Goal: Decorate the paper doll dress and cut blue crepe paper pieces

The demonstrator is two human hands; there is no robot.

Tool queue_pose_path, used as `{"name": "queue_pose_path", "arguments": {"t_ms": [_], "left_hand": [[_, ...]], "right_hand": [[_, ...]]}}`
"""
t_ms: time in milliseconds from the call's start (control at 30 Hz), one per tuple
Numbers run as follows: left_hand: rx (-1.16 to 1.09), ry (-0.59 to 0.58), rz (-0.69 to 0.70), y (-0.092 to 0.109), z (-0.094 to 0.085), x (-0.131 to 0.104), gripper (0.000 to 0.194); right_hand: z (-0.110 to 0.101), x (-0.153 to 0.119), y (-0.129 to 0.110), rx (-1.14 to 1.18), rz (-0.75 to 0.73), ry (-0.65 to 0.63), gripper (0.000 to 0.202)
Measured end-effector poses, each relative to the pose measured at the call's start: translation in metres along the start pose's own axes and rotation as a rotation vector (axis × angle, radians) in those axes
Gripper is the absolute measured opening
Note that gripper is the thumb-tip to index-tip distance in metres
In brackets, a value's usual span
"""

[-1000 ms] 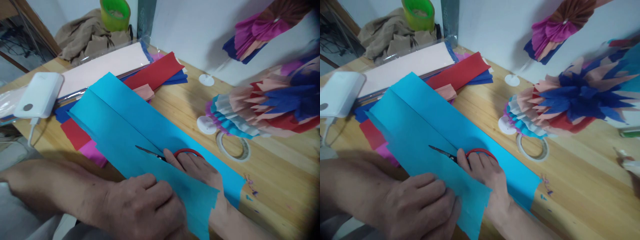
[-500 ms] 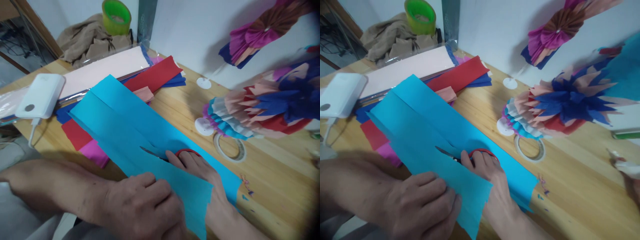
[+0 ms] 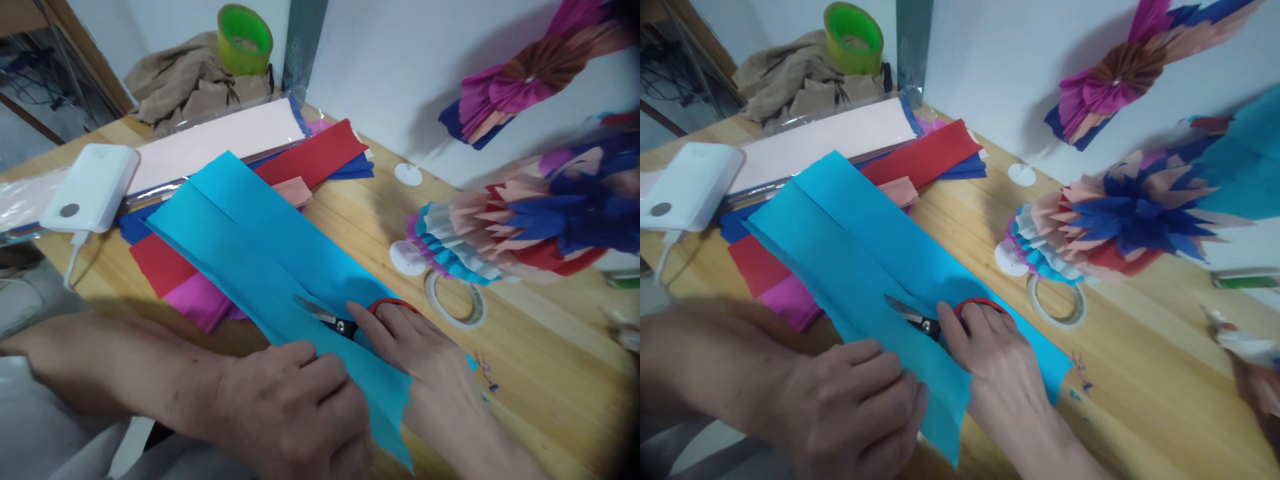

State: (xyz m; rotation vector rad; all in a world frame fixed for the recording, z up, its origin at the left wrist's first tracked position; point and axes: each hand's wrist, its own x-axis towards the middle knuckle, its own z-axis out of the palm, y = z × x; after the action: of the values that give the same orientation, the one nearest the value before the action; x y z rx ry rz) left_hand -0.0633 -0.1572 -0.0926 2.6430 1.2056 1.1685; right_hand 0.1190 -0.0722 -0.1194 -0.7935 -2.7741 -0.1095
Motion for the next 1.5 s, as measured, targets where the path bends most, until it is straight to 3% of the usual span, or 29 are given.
{"name": "queue_pose_path", "arguments": {"t_ms": [67, 167, 300, 367, 467, 500, 567, 733, 833, 900, 1067, 1333, 1500], "left_hand": [[-0.009, -0.047, 0.061, -0.001, -0.002, 0.000, 0.022], [0.035, -0.228, 0.157, -0.002, -0.003, -0.002, 0.017], [0.034, -0.576, 0.190, -0.010, -0.015, -0.001, 0.018], [-0.003, -0.669, 0.152, -0.018, -0.028, 0.006, 0.022], [0.128, -0.656, 0.059, -0.038, -0.050, 0.024, 0.008], [0.214, -0.621, 0.006, -0.045, -0.055, 0.031, 0.009], [0.369, -0.665, -0.098, -0.063, -0.059, 0.045, 0.015], [0.505, -0.803, -0.139, -0.115, -0.034, 0.069, 0.019], [0.517, -0.905, -0.145, -0.141, -0.018, 0.074, 0.016], [0.490, -0.907, -0.145, -0.152, -0.014, 0.074, 0.018], [0.327, -0.865, -0.215, -0.155, -0.023, 0.072, 0.013], [0.017, -0.830, -0.229, -0.128, -0.064, 0.074, 0.007], [-0.132, -0.809, -0.249, -0.133, -0.080, 0.070, 0.016]], "right_hand": [[-0.012, -0.011, 0.003, -0.032, -0.038, -0.034, 0.042], [-0.024, -0.030, 0.009, -0.079, -0.010, -0.042, 0.032], [-0.031, -0.057, 0.013, -0.082, 0.195, -0.013, 0.028], [-0.033, -0.067, 0.014, -0.062, 0.314, 0.000, 0.030], [-0.037, -0.076, 0.015, -0.029, 0.445, 0.037, 0.033], [-0.038, -0.077, 0.016, -0.016, 0.475, 0.054, 0.034], [-0.039, -0.079, 0.016, 0.000, 0.521, 0.100, 0.036], [-0.028, -0.085, 0.013, 0.067, 0.609, 0.193, 0.035], [-0.019, -0.091, 0.014, 0.089, 0.633, 0.247, 0.033], [-0.016, -0.094, 0.015, 0.088, 0.627, 0.282, 0.033], [-0.018, -0.092, 0.015, 0.080, 0.607, 0.392, 0.029], [-0.029, -0.100, 0.022, 0.034, 0.595, 0.615, 0.029], [-0.039, -0.106, 0.027, 0.047, 0.662, 0.749, 0.030]]}}
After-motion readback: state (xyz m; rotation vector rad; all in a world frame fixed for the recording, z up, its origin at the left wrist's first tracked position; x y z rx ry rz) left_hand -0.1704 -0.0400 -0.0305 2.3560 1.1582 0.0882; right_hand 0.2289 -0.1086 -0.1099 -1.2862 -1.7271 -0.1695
